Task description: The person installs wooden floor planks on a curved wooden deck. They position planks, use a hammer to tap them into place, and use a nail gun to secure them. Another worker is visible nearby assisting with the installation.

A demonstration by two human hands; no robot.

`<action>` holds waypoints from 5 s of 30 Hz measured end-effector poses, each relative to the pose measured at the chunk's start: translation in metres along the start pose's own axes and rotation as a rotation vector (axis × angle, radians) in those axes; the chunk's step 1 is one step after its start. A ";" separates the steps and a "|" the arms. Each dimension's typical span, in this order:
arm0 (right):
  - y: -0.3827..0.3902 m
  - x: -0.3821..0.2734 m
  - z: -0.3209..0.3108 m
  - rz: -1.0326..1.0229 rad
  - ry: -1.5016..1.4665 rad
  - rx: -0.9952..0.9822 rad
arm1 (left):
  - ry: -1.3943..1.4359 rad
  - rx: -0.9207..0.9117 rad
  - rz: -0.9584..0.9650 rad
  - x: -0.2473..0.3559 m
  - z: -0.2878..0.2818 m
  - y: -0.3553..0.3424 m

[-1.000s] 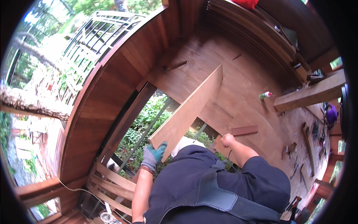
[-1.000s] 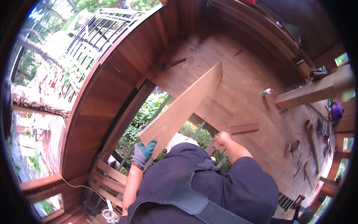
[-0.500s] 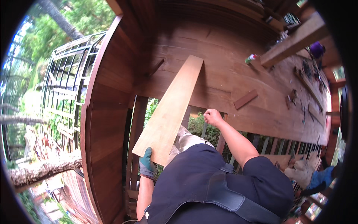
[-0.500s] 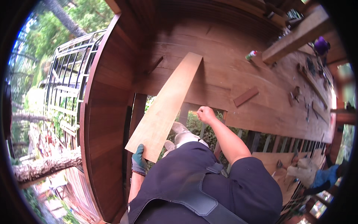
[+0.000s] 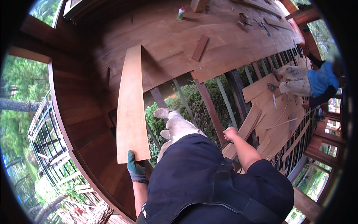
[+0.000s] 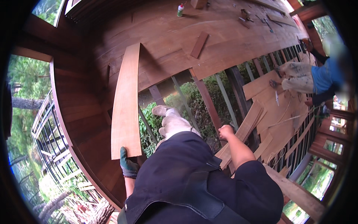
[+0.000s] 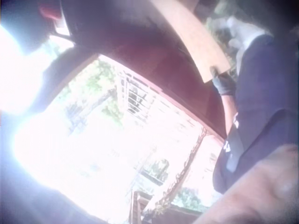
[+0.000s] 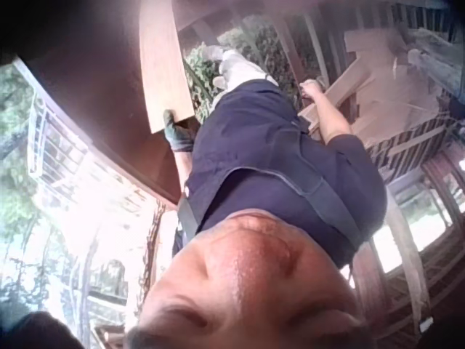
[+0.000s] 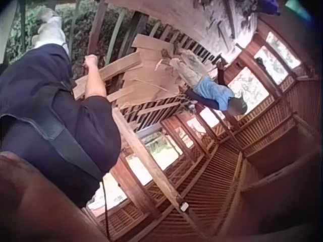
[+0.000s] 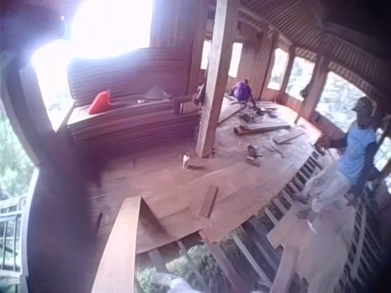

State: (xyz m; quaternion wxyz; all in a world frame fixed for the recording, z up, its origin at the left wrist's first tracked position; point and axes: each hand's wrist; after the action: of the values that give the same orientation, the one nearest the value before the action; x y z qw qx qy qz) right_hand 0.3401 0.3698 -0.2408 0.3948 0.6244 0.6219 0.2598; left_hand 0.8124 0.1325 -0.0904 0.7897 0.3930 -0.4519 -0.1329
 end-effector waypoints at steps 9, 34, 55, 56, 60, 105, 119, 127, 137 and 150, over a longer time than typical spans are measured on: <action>0.046 0.004 0.023 -0.335 0.287 0.029 | -0.059 -0.086 0.052 0.024 0.017 0.016; 0.222 -0.313 0.142 -1.857 0.129 0.205 | -0.251 -0.375 0.020 0.048 0.094 0.048; 0.217 -0.253 -0.011 -2.050 0.028 0.261 | -1.101 -0.588 0.710 0.044 0.210 0.179; 0.216 -0.251 -0.015 -2.047 0.026 0.265 | -1.101 -0.622 0.690 0.038 0.212 0.176; 0.211 -0.246 -0.038 -1.993 0.033 0.292 | -1.115 -0.702 0.748 0.023 0.236 0.180; 0.141 -0.401 -0.165 -1.766 -0.370 0.553 | -0.593 -0.314 -0.118 -0.130 0.142 0.035; 0.158 -0.334 -0.148 -1.728 -0.400 0.495 | -0.576 -0.275 -0.015 -0.133 0.163 0.054; 0.168 -0.345 -0.168 -1.771 -0.415 0.423 | -0.513 -0.146 -0.108 -0.145 0.122 0.063; 0.155 -0.355 -0.169 -1.736 -0.376 0.374 | -0.433 -0.024 -0.171 -0.163 0.094 0.068; 0.158 -0.386 -0.175 -1.759 -0.413 0.442 | -0.364 -0.029 -0.168 -0.155 0.103 0.066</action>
State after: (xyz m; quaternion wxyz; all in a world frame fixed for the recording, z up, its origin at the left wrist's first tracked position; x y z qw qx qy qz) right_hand 0.2523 0.0336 0.0499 0.4246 0.0232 0.8244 -0.3735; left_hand 0.6325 0.2112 -0.1069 0.6868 0.3874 -0.5508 -0.2737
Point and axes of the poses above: each hand's wrist, its own y-axis away from the middle knuckle, its own z-axis out of the palm, x = y × z, and after that the axes turned 3 degrees about x, right-handed
